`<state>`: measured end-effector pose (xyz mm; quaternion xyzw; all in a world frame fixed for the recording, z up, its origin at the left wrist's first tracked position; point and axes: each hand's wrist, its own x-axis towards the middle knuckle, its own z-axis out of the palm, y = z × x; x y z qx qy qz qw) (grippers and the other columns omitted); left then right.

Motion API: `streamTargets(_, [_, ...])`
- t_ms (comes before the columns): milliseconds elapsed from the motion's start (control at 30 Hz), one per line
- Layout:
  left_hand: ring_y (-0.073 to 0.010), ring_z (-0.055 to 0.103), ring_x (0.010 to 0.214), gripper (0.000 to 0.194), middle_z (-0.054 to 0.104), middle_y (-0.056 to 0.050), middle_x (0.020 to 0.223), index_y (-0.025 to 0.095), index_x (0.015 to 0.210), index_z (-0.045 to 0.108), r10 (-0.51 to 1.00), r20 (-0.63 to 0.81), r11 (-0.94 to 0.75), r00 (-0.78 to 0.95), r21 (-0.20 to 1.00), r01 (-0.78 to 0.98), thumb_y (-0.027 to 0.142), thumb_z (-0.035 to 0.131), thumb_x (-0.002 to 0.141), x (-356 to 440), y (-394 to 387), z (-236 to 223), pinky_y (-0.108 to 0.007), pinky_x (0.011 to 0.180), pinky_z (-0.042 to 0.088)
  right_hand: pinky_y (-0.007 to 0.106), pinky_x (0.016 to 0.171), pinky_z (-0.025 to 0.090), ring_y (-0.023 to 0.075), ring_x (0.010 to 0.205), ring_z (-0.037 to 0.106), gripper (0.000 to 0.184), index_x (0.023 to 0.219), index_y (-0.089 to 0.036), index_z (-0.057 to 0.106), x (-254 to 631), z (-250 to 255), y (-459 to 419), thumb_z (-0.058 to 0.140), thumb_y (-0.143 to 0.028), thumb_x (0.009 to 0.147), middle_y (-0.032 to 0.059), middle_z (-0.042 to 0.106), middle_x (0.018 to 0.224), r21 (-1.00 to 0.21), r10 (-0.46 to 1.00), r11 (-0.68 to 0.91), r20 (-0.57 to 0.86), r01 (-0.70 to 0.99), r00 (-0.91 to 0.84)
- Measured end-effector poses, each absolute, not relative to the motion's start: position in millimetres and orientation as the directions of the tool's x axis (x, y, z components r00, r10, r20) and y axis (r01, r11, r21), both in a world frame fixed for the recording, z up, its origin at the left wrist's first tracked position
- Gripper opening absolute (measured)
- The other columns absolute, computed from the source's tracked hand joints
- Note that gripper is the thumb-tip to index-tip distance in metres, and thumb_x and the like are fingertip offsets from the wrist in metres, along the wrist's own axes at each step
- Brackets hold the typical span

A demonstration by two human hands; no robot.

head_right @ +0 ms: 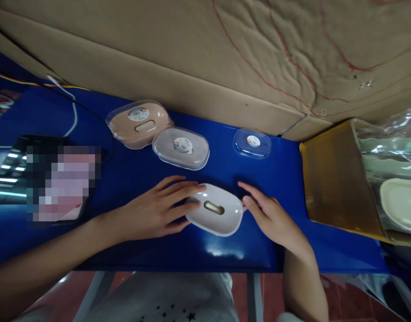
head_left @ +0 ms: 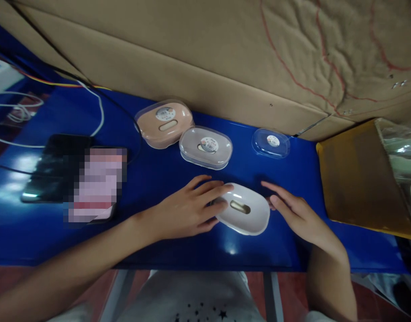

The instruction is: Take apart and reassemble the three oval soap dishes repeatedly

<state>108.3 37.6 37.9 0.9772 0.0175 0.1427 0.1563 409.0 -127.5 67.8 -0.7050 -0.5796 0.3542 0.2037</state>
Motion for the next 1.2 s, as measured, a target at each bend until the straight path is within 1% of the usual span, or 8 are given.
streamTargets(67, [-0.0314,0.062,0.139,0.026,0.057,-0.015,0.16,0.02,0.125,0.065,0.08,0.259,-0.952,0.962,0.307,-0.004,0.026,0.069,0.1,107.7,38.0,40.1,-0.054,0.123,0.041,0.044,0.104,0.063,0.0232,0.119,0.078,0.052,0.164,-0.034,0.043,409.7,65.4,-128.0,0.048,-0.044,0.114,0.0075,0.076,0.14,-0.708,0.977,-0.198,-0.2,0.678,0.077])
streamTargets(167, [-0.0319,0.062,0.139,0.029,0.055,-0.016,0.161,0.02,0.124,0.065,0.087,0.243,-0.949,0.966,0.315,0.006,0.026,0.073,0.098,107.4,38.1,41.8,-0.055,0.123,0.041,0.056,0.122,0.05,0.0299,0.152,0.054,0.064,0.169,-0.036,0.034,409.0,66.3,-127.4,0.056,-0.045,0.11,0.011,0.049,0.17,-0.606,0.996,-0.053,-0.085,0.794,0.002])
streamTargets(233, [-0.0335,0.06,0.141,0.031,0.054,-0.017,0.162,0.02,0.123,0.066,0.097,0.24,-0.944,0.966,0.329,0.013,0.029,0.076,0.096,108.3,37.2,40.0,-0.055,0.123,0.042,0.06,0.123,0.048,0.0346,0.161,0.041,0.081,0.172,-0.035,0.028,405.3,68.6,-126.8,0.067,-0.052,0.103,0.013,0.039,0.176,-0.524,0.994,0.038,-0.065,0.851,-0.084])
streamTargets(367, [-0.0375,0.053,0.149,0.04,0.05,-0.022,0.163,0.019,0.123,0.064,0.122,0.245,-0.93,0.962,0.367,0.025,0.034,0.084,0.091,112.1,33.3,31.1,-0.058,0.122,0.043,0.061,0.119,0.052,0.0394,0.16,0.041,0.107,0.174,-0.035,0.024,391.1,70.5,-128.5,0.085,-0.056,0.088,0.0146,0.034,0.178,-0.459,0.964,0.165,-0.11,0.873,-0.24])
streamTargets(500, [-0.0361,0.055,0.146,0.039,0.054,-0.021,0.16,0.019,0.125,0.063,0.135,0.266,-0.938,0.954,0.346,0.036,0.032,0.081,0.093,114.9,31.4,25.2,-0.058,0.121,0.043,0.058,0.119,0.054,0.0374,0.158,0.044,0.092,0.17,-0.035,0.035,380.1,67.2,-129.8,0.083,-0.047,0.093,0.0112,0.034,0.178,-0.412,0.961,0.209,-0.084,0.887,-0.265])
streamTargets(800, [-0.0396,0.06,0.141,0.03,0.057,-0.023,0.156,0.018,0.126,0.065,0.316,0.305,-0.931,0.898,0.28,0.232,0.03,0.072,0.1,115.5,36.3,25.9,-0.057,0.114,0.051,0.059,0.116,0.051,0.0356,0.15,0.053,0.05,0.154,-0.029,0.055,377.6,50.7,-113.8,0.067,-0.031,0.105,0.0166,0.055,0.163,-0.287,0.96,0.269,0.158,0.919,-0.232])
streamTargets(1000, [-0.0423,0.056,0.146,0.047,0.053,-0.026,0.16,0.016,0.138,0.061,0.274,0.346,-0.951,0.897,0.238,0.198,0.046,0.07,0.103,112.7,36.9,31.1,-0.059,0.114,0.051,0.061,0.118,0.048,0.036,0.152,0.051,0.048,0.15,-0.029,0.059,375.6,49.2,-115.9,0.067,-0.039,0.105,0.0158,0.053,0.165,-0.249,0.954,0.295,0.138,0.922,-0.268])
streamTargets(1200, [-0.0406,0.058,0.142,0.046,0.065,-0.017,0.15,0.018,0.137,0.065,0.167,0.29,-0.985,0.942,0.091,0.146,0.051,0.067,0.105,111.2,39.1,35.8,-0.058,0.112,0.049,0.056,0.12,0.045,0.0344,0.151,0.052,0.055,0.158,-0.027,0.051,408.6,46.4,-82.3,0.062,-0.043,0.107,0.0162,0.055,0.165,-0.219,0.947,0.269,0.238,0.938,-0.216])
